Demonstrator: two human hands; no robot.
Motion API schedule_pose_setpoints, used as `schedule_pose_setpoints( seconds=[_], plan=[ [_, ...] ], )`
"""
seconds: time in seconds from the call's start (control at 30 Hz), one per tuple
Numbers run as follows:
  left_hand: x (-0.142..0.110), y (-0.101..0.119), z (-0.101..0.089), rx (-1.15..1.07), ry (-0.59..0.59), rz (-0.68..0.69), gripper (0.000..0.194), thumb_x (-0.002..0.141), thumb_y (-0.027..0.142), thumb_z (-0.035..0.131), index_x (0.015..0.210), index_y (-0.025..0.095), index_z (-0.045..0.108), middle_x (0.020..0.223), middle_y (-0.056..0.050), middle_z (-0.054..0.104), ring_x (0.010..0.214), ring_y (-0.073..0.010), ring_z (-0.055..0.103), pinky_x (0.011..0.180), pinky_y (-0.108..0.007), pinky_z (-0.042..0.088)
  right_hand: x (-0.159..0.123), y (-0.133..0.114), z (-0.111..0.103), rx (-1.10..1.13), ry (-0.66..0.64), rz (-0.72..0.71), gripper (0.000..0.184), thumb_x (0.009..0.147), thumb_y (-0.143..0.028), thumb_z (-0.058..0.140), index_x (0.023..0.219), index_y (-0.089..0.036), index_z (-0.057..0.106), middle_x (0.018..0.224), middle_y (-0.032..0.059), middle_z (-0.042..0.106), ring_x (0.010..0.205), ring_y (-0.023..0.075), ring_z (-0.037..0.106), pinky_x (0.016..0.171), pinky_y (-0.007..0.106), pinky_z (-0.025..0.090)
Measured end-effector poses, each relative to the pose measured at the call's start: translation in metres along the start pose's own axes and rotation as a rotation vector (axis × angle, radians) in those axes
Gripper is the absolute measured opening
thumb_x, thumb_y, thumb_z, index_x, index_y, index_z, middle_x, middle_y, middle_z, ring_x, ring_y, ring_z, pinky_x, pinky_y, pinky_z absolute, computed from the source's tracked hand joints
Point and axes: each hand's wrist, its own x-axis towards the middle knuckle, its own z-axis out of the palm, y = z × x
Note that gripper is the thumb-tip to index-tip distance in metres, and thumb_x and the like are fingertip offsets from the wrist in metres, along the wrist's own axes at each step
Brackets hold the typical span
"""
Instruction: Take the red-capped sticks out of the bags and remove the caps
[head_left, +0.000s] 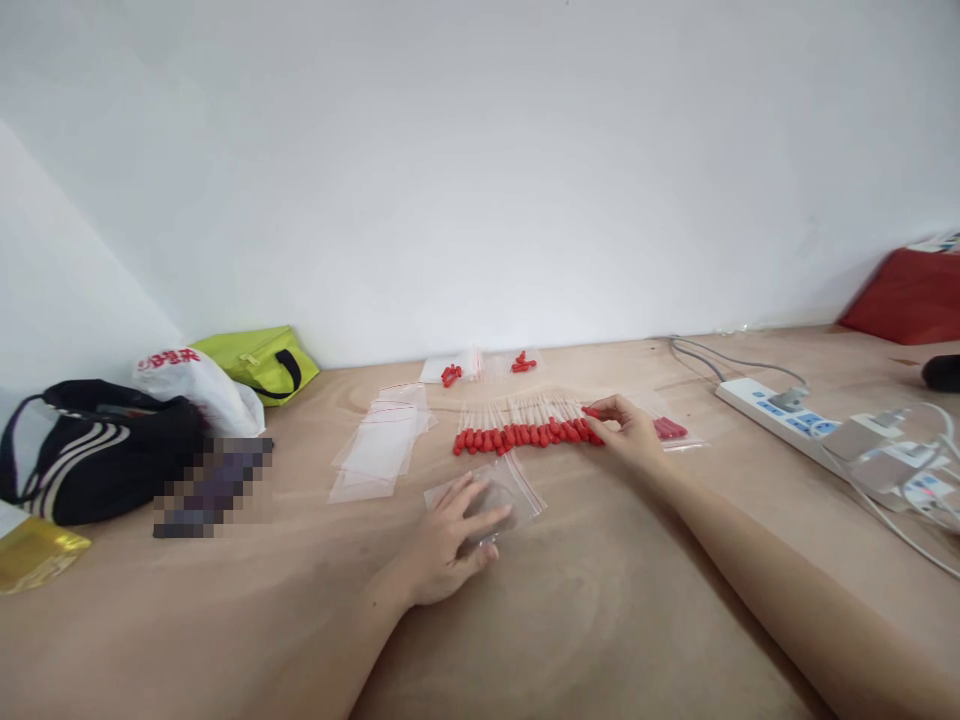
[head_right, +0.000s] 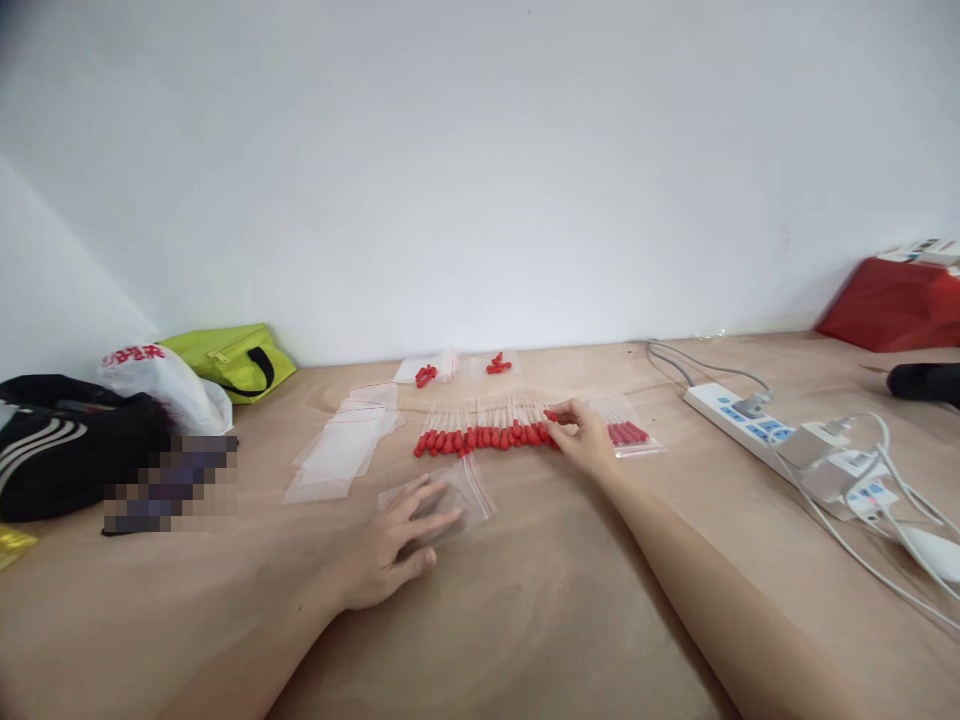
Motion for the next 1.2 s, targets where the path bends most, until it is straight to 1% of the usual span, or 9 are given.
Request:
schedule_pose_setpoints(
  seconds=[0.1, 0.17, 0.4, 0.57, 0.7, 0.8, 0.87, 1.03, 1.2],
  plan=[
    [0.004, -0.009, 0.001, 0.004, 0.282, -0.184, 0.033, 0.085, 0.039, 0.038, 0.109, 0.024, 0.056, 0.118, -0.006, 0.051, 0.113, -0.0224, 0.044, 0.096, -0.04, 0.035, -0.004, 0.002, 0.003, -0.138, -0.094, -0.118, 0.017, 0.072, -0.031, 0.056, 0.082, -0.017, 0.057, 0.086, 0.0059, 0.065, 0.077, 0.0169, 0.061, 0.074, 0.033, 0.048],
    [0.007, -0.017, 0.001, 0.021, 0.379, -0.302, 0.03, 0.082, 0.039, 0.044, 0.101, 0.02, 0.058, 0.106, -0.007, 0.056, 0.102, -0.0218, 0.051, 0.09, -0.038, 0.039, -0.005, 0.001, 0.002, -0.209, -0.145, -0.177, 0.015, 0.073, -0.028, 0.054, 0.082, -0.018, 0.059, 0.086, 0.0055, 0.065, 0.08, 0.0176, 0.061, 0.075, 0.033, 0.048],
    [0.009, -0.03, -0.001, -0.017, 0.351, -0.47, 0.041, 0.07, 0.043, 0.056, 0.103, 0.019, 0.055, 0.091, -0.005, 0.06, 0.087, -0.0213, 0.056, 0.073, -0.033, 0.044, -0.005, 0.0, 0.001, -0.257, -0.171, -0.176, 0.021, 0.076, -0.033, 0.049, 0.086, -0.02, 0.063, 0.088, 0.0051, 0.066, 0.083, 0.0194, 0.061, 0.078, 0.034, 0.046],
    [0.009, -0.024, -0.003, -0.003, 0.32, -0.412, 0.023, 0.069, 0.042, 0.055, 0.07, 0.019, 0.058, 0.076, -0.003, 0.059, 0.076, -0.019, 0.055, 0.068, -0.03, 0.042, 0.001, 0.004, -0.01, -0.419, 0.082, 0.004, 0.029, 0.077, -0.038, 0.043, 0.084, -0.019, 0.063, 0.086, 0.0078, 0.066, 0.086, 0.0231, 0.058, 0.079, 0.039, 0.043],
    [0.009, -0.025, -0.005, -0.108, 0.427, -0.388, 0.023, 0.075, 0.041, 0.046, 0.073, 0.02, 0.053, 0.071, 0.001, 0.059, 0.062, -0.0142, 0.053, 0.058, -0.025, 0.041, 0.01, 0.021, -0.035, -0.805, 0.288, 0.331, 0.04, 0.067, -0.047, 0.052, 0.092, -0.017, 0.063, 0.097, 0.0171, 0.06, 0.098, 0.0359, 0.049, 0.08, 0.057, 0.032],
    [0.007, -0.039, -0.014, -0.158, 0.676, -0.539, 0.025, 0.075, 0.042, 0.044, 0.081, 0.02, 0.053, 0.073, 0.001, 0.061, 0.061, -0.0137, 0.055, 0.057, -0.024, 0.042, 0.017, 0.04, -0.059, -0.897, 0.234, 0.57, 0.058, 0.055, -0.053, 0.061, 0.1, -0.016, 0.059, 0.098, 0.0212, 0.058, 0.096, 0.0391, 0.05, 0.074, 0.056, 0.035],
    [0.005, -0.053, -0.024, -0.125, 0.824, -0.702, 0.025, 0.074, 0.041, 0.046, 0.086, 0.02, 0.054, 0.076, -0.001, 0.062, 0.065, -0.0154, 0.057, 0.061, -0.024, 0.043, 0.02, 0.051, -0.072, -0.902, 0.187, 0.629, 0.063, 0.051, -0.055, 0.063, 0.1, -0.016, 0.059, 0.094, 0.0198, 0.059, 0.091, 0.0371, 0.053, 0.072, 0.05, 0.038],
    [-0.004, -0.087, -0.043, -0.021, 0.8, -1.011, 0.026, 0.075, 0.034, 0.048, 0.097, 0.02, 0.053, 0.083, -0.004, 0.065, 0.075, -0.0216, 0.06, 0.07, -0.032, 0.043, 0.023, 0.06, -0.085, -0.783, 0.003, 0.614, 0.038, 0.054, -0.056, 0.061, 0.064, -0.019, 0.061, 0.059, 0.0085, 0.06, 0.063, 0.0262, 0.058, 0.054, 0.034, 0.04],
    [-0.008, -0.098, -0.042, 0.119, 0.755, -1.082, 0.032, 0.073, 0.029, 0.049, 0.103, 0.02, 0.05, 0.096, -0.008, 0.063, 0.094, -0.0293, 0.055, 0.081, -0.042, 0.037, 0.021, 0.05, -0.084, -0.666, -0.027, 0.666, 0.035, 0.061, -0.047, 0.058, 0.041, -0.02, 0.049, 0.039, 0.0031, 0.049, 0.044, 0.0184, 0.05, 0.044, 0.029, 0.033]
  ],
)
